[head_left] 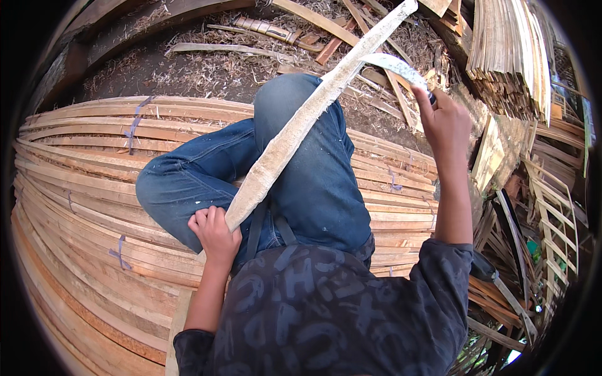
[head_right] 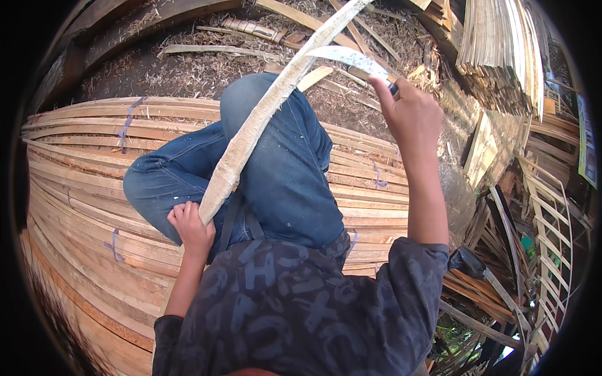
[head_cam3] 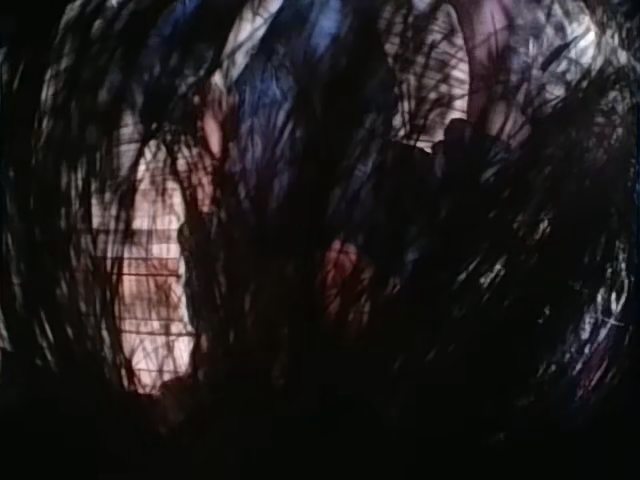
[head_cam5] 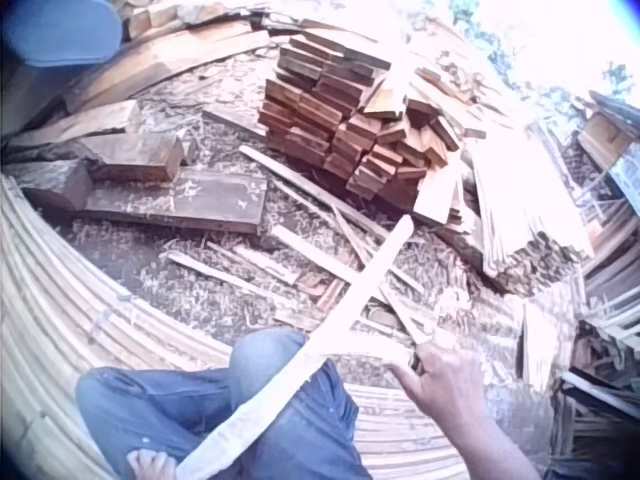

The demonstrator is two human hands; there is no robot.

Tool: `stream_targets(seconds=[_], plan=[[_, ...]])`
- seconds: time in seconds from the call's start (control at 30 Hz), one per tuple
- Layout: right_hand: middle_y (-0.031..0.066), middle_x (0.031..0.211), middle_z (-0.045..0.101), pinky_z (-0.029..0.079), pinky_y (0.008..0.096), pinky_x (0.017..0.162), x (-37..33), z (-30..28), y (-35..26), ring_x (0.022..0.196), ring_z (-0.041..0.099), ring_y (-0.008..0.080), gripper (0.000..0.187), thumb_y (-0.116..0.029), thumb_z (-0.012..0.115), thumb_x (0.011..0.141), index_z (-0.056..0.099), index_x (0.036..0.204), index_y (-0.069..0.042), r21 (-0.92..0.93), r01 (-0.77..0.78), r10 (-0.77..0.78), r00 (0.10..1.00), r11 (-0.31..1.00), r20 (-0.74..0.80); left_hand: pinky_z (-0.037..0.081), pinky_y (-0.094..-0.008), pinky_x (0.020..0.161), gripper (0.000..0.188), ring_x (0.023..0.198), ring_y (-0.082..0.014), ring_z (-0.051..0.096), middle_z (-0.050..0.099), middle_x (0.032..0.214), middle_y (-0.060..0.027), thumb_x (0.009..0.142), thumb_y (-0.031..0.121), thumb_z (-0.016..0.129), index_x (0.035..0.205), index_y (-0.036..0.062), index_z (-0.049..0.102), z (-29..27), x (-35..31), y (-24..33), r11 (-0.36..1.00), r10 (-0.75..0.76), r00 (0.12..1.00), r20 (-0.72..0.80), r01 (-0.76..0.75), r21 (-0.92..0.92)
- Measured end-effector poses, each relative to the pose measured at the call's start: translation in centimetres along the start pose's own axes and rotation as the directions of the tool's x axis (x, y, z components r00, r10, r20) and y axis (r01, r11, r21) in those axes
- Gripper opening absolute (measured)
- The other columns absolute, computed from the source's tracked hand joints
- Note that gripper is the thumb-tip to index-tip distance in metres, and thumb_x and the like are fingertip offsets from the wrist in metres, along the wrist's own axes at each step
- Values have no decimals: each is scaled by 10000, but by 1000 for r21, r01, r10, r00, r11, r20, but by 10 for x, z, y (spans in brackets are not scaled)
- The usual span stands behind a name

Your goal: The person sits cross-legged on a pile of wooden planks and uses a knife to shave thin strips from a long piece of wood held between their legs. They repeatedly scrape the blade along the wood to remove bark and smooth the surface.

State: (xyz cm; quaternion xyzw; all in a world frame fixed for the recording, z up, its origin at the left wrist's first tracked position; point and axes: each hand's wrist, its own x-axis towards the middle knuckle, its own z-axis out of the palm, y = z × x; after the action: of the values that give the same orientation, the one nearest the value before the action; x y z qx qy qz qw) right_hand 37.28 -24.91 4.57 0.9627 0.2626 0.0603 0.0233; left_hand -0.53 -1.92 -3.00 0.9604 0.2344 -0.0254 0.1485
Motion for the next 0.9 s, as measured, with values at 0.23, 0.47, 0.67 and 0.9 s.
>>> stream_targets(seconds=[0.23, 0.47, 0.67, 0.9], plan=[[42, 444, 507, 379, 301, 357, 13, 20, -23, 391, 531, 186, 667, -696, 489, 837, 526, 550, -95, -4, 204, -204, 974, 979, -103, 303, -449, 860, 186, 874, -304, 469, 502, 803, -94, 684, 170, 648, 741, 49, 518, 1, 2, -2, 1000, 4, 1000, -5, -4, -22], [52, 492, 536, 433, 336, 425, -16, 4, -63, 423, 559, 197, 628, -681, 507, 842, 515, 592, -105, 20, 339, -337, 926, 941, 170, 303, -449, 853, 193, 867, -299, 468, 505, 802, -94, 671, 150, 663, 738, 50, 511, 1, 2, -1, 1000, -5, 1000, 1, 5, -13], [104, 511, 571, 463, 367, 456, 29, 9, -13, 486, 601, 254, 687, -677, 457, 871, 576, 603, -56, -32, 78, -80, 995, 996, -52, 303, -448, 854, 167, 866, -315, 462, 502, 801, -116, 688, 129, 617, 755, 26, 504, -3, 4, 1, 999, -1, 1000, 0, 1, -43], [55, 473, 536, 426, 277, 398, 37, 17, -22, 406, 535, 162, 717, -702, 395, 888, 531, 547, -86, -38, 92, -91, 996, 995, 11, 300, -445, 851, 168, 863, -311, 462, 505, 799, -113, 689, 136, 617, 755, 26, 508, -3, 1, 0, 999, -10, 1000, 15, 11, -34]])
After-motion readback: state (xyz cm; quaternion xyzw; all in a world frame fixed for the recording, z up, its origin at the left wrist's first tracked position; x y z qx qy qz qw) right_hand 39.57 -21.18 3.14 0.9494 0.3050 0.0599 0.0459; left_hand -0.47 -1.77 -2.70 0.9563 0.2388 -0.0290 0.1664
